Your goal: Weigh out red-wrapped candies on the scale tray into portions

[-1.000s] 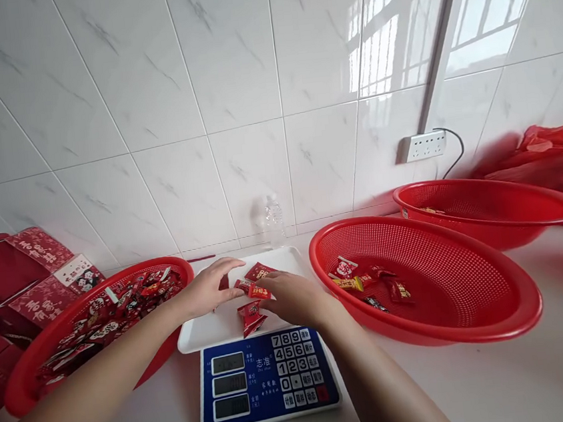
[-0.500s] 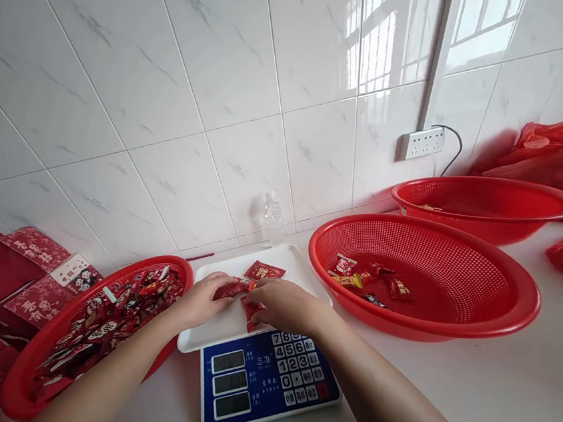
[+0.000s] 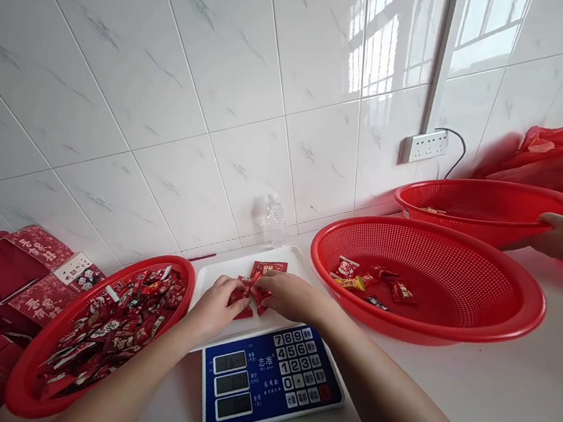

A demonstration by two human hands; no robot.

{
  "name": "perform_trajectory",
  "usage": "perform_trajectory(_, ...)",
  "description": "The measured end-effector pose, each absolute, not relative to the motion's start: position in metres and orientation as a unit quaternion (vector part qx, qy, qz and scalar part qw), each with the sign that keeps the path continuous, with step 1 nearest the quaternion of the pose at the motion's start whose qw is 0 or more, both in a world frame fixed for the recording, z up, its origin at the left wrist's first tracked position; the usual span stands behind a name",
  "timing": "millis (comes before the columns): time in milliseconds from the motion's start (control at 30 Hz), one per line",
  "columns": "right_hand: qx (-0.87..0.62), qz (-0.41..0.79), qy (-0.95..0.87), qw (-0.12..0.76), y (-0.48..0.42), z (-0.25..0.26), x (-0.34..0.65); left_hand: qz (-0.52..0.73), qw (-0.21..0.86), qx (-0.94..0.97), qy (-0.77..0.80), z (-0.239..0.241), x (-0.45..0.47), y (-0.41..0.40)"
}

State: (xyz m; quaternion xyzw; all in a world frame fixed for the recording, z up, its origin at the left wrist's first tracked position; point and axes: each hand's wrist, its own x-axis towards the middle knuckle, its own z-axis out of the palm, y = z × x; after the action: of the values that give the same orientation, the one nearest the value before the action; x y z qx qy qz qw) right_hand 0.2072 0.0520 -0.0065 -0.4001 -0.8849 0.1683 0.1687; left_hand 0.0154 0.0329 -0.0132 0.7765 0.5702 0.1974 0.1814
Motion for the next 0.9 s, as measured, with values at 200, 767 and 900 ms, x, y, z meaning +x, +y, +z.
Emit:
perform_trajectory(200,-0.388,0.18,-0.886,0.182,0.052,0.0,0.22,0.228,0.184,0.781,0.552,-0.016,0.012,0.04)
perform_trajectory(767,-0.439,0.116,-0.872,0.184,0.061,-0.007,0.238,0.029,0.158,0.639,0.752,0.006,-0.167,0.045)
perform_trajectory(900,-0.443,0.119,-0.871,0.177,0.063,-0.011,0.238,0.001,0.183,0.65,0.738,-0.003,-0.168,0.034)
